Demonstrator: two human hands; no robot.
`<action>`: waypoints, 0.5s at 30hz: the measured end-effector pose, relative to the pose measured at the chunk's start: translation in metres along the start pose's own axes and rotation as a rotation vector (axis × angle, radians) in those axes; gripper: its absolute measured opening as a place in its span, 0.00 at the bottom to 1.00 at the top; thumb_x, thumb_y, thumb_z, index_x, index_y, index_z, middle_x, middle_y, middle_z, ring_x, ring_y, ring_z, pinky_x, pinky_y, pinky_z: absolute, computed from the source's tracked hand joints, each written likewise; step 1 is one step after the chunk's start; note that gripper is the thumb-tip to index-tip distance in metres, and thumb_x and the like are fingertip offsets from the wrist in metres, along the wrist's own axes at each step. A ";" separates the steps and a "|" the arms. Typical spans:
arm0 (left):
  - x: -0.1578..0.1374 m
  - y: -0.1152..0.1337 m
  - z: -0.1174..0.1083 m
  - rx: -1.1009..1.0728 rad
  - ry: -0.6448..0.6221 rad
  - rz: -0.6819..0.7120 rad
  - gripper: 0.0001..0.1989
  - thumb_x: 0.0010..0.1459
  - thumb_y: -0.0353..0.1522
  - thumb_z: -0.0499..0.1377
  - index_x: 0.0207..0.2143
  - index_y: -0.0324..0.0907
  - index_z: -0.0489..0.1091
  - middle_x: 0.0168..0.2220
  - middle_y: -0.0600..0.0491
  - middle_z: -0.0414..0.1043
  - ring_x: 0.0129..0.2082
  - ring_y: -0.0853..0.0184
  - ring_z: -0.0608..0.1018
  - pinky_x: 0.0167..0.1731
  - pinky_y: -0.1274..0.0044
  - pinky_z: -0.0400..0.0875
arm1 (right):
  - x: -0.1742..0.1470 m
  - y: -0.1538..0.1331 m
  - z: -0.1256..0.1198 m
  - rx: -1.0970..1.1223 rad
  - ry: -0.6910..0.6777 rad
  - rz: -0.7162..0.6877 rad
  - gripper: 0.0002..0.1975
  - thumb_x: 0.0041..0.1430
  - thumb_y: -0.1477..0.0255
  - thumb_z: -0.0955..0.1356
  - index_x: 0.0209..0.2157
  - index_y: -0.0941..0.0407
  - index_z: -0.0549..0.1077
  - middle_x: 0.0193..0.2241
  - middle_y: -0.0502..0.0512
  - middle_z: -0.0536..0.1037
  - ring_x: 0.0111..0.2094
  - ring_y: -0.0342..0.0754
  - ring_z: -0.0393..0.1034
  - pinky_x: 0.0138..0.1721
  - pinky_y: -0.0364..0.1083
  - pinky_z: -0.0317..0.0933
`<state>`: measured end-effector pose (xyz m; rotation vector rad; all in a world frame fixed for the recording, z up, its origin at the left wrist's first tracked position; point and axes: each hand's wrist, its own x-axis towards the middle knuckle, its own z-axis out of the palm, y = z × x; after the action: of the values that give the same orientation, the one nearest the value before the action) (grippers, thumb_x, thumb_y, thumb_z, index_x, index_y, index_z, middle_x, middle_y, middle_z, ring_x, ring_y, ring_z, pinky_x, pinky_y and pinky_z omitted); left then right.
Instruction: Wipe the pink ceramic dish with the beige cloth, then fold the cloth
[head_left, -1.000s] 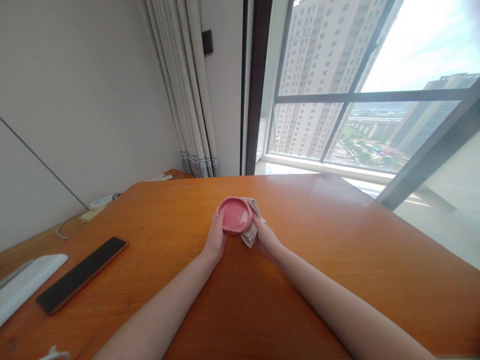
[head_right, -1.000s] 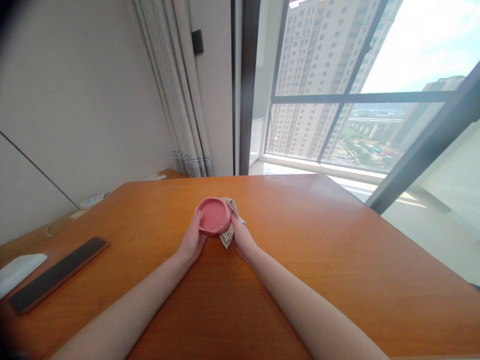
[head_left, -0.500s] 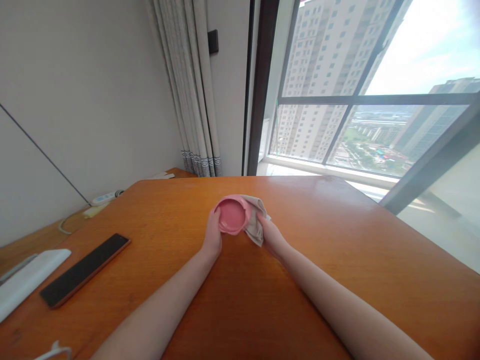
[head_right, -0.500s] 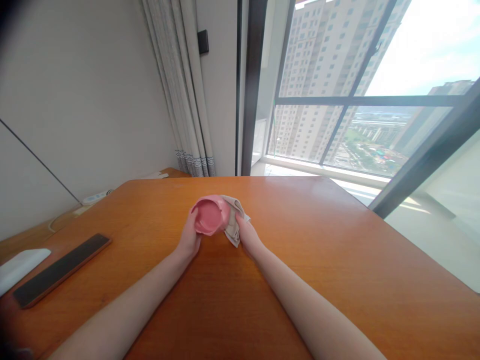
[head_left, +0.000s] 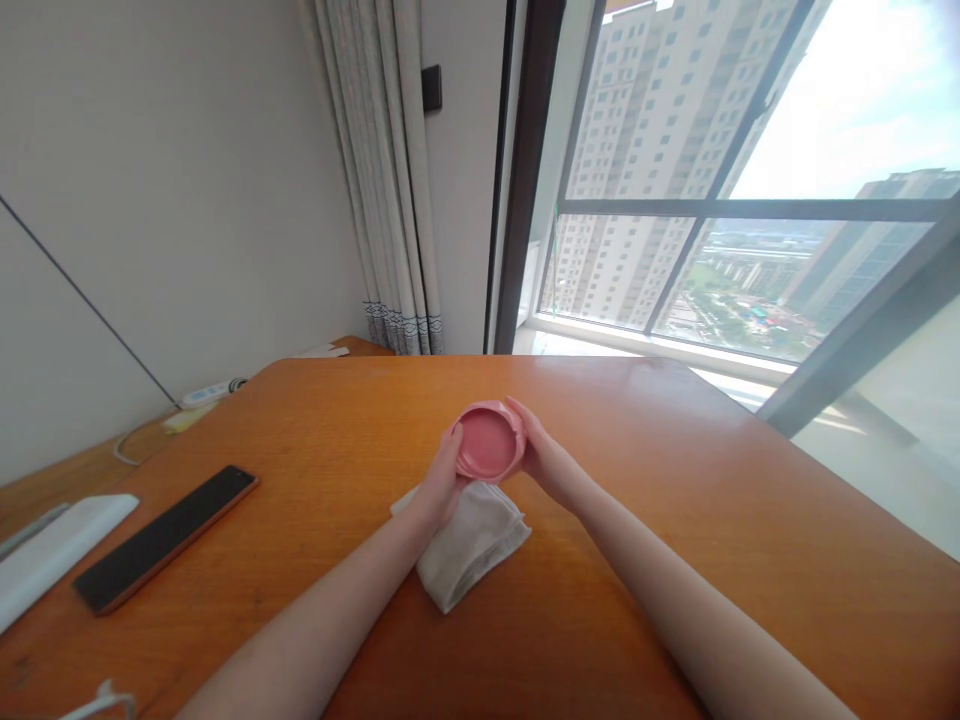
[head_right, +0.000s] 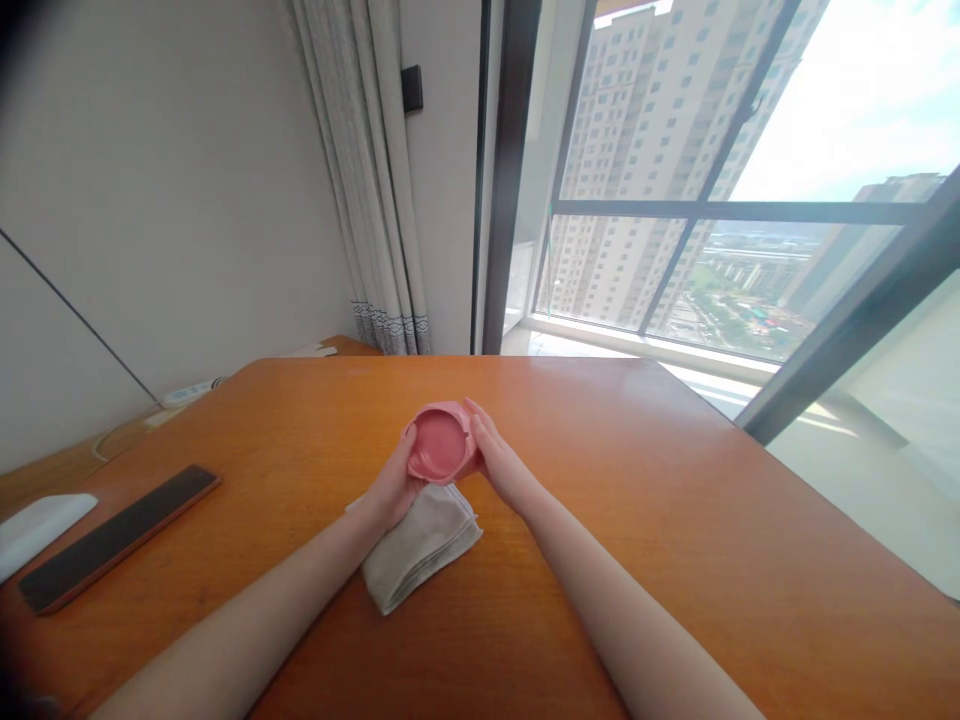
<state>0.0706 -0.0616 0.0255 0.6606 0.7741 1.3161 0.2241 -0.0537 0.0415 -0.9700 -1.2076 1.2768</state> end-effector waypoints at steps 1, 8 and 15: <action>-0.002 -0.002 0.001 0.018 -0.068 -0.024 0.23 0.55 0.45 0.56 0.50 0.44 0.64 0.52 0.49 0.67 0.49 0.62 0.71 0.43 0.73 0.70 | 0.000 -0.002 0.000 -0.018 -0.009 -0.011 0.26 0.51 0.60 0.69 0.53 0.47 0.66 0.51 0.48 0.71 0.52 0.48 0.65 0.51 0.48 0.61; 0.002 -0.002 -0.009 0.547 -0.353 0.050 0.23 0.57 0.47 0.51 0.49 0.42 0.65 0.51 0.44 0.67 0.50 0.60 0.70 0.48 0.67 0.66 | 0.024 -0.012 -0.054 0.325 0.144 0.236 0.11 0.56 0.66 0.64 0.38 0.56 0.73 0.35 0.54 0.79 0.35 0.48 0.73 0.35 0.45 0.68; -0.014 0.004 -0.007 1.222 -0.659 0.301 0.11 0.53 0.27 0.52 0.38 0.42 0.69 0.39 0.53 0.73 0.40 0.67 0.73 0.43 0.75 0.66 | 0.040 -0.012 -0.170 0.020 0.628 0.163 0.13 0.60 0.69 0.60 0.38 0.59 0.73 0.27 0.54 0.78 0.27 0.46 0.72 0.27 0.44 0.67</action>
<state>0.0615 -0.0747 0.0266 2.1164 0.8841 0.6539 0.3894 0.0028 0.0312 -1.3460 -0.6365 0.9877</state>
